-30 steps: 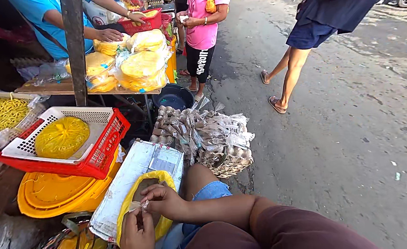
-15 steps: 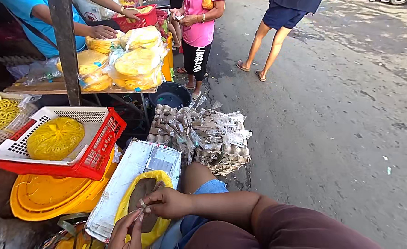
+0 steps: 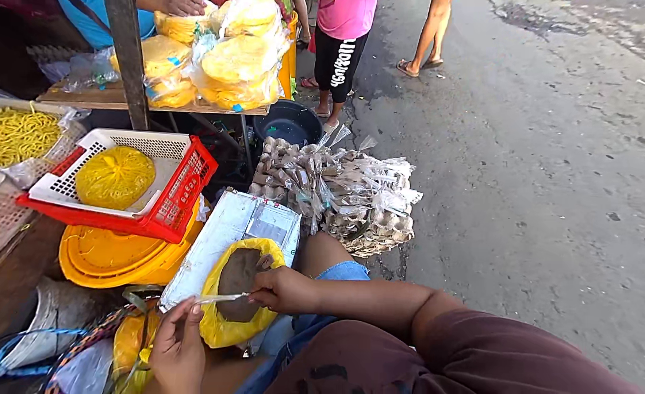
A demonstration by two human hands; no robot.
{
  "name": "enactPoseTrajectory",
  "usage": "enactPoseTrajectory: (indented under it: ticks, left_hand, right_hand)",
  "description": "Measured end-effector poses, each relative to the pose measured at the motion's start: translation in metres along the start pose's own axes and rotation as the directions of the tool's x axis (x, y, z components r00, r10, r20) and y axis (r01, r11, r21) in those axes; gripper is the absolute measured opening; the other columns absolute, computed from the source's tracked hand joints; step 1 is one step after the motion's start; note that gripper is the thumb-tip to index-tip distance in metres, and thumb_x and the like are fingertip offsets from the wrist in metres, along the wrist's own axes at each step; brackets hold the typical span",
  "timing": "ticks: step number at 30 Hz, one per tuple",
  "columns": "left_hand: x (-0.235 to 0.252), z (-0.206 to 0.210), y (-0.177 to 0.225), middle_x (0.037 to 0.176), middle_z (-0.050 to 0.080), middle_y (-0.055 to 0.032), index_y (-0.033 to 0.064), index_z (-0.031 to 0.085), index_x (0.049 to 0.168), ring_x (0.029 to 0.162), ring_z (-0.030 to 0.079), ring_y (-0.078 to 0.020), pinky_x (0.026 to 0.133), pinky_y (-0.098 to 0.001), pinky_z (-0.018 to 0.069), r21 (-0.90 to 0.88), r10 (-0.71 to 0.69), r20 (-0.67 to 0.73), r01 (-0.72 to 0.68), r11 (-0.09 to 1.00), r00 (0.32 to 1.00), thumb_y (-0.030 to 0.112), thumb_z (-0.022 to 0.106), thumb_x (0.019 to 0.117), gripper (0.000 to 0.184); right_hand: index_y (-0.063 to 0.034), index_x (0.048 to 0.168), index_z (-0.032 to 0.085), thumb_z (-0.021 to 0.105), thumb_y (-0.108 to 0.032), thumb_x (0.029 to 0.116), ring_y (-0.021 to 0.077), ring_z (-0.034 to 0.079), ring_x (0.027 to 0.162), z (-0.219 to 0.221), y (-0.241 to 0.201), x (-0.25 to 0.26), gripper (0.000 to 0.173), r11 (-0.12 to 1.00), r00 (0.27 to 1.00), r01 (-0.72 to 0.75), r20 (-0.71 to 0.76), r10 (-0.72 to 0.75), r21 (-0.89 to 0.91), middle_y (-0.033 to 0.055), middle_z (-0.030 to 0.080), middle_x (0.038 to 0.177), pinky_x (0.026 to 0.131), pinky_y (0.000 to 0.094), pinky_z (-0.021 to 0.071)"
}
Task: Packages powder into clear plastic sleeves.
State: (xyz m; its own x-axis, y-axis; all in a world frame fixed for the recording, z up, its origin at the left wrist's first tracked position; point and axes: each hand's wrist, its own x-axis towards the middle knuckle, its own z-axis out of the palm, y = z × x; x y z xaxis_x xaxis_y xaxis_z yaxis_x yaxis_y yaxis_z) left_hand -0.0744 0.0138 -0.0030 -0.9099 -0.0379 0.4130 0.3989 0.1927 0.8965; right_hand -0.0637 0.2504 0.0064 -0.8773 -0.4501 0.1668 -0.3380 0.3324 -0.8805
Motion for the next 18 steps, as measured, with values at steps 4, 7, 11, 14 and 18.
enactPoseTrajectory:
  ticks: [4, 7, 11, 14, 18]
  left_hand:
    - [-0.016, 0.019, 0.0, 0.138, 0.058, -0.0162, -0.0149, 0.015, 0.153, 0.115, 0.065, -0.0101, 0.094, -0.0279, 0.0561, 0.004, -0.114, 0.325, 0.119, 0.993, 0.939, 0.048, 0.078, 0.083, 0.113]
    - [-0.032, 0.042, -0.002, 0.128, 0.066, -0.0192, -0.0144, 0.044, 0.144, 0.112, 0.065, -0.0079, 0.098, -0.0242, 0.0522, 0.1, -0.241, 0.453, 0.22, 0.97, 0.858, 0.021, 0.083, 0.077, 0.085]
    - [-0.04, 0.059, -0.011, 0.101, 0.076, -0.0023, -0.0038, 0.068, 0.115, 0.091, 0.071, 0.0008, 0.086, -0.0191, 0.0583, 0.088, -0.293, 0.441, 0.284, 0.955, 0.849, 0.008, 0.077, 0.0828, 0.035]
    - [-0.037, 0.061, -0.01, 0.113, 0.075, -0.0066, -0.0015, 0.065, 0.127, 0.101, 0.072, -0.0067, 0.092, -0.0248, 0.0585, 0.145, -0.347, 0.524, 0.319, 0.936, 0.778, 0.012, 0.075, 0.0878, 0.042]
    - [-0.022, 0.054, -0.004, 0.145, 0.052, -0.0272, -0.0034, 0.043, 0.151, 0.123, 0.062, -0.0334, 0.098, -0.0459, 0.0548, 0.22, -0.346, 0.538, 0.269, 0.938, 0.768, 0.019, 0.075, 0.0902, 0.073]
  right_hand:
    - [0.0085, 0.11, 0.066, 0.059, -0.014, 0.1036, 0.0104, 0.067, 0.077, 0.002, -0.008, -0.002, 0.024, 0.969, 0.988, -0.088, -0.1, 0.114, 0.233, 0.0138, 0.071, 0.088, 0.075, 0.0256, 0.055]
    - [0.0093, 0.122, 0.062, 0.06, -0.01, 0.1024, 0.0053, 0.066, 0.079, -0.002, -0.015, 0.002, 0.028, 0.943, 0.982, -0.062, -0.149, 0.116, 0.326, 0.0112, 0.072, 0.092, 0.077, 0.0216, 0.0539]
    - [0.0078, 0.129, 0.059, 0.06, -0.011, 0.1028, 0.0063, 0.066, 0.082, -0.016, -0.018, -0.001, 0.032, 0.926, 0.981, -0.031, -0.167, 0.101, 0.375, 0.0109, 0.07, 0.097, 0.078, 0.0229, 0.0555]
    - [0.0069, 0.107, 0.072, 0.055, -0.016, 0.106, 0.0038, 0.067, 0.086, -0.03, -0.018, -0.005, 0.028, 0.953, 0.963, 0.042, -0.267, 0.042, 0.301, 0.0101, 0.073, 0.099, 0.081, 0.022, 0.0552]
    - [0.0049, 0.098, 0.075, 0.058, -0.018, 0.1035, 0.0078, 0.065, 0.087, -0.073, -0.016, 0.012, 0.029, 0.999, 0.943, -0.018, -0.331, 0.031, 0.043, 0.0113, 0.072, 0.094, 0.083, 0.0254, 0.053]
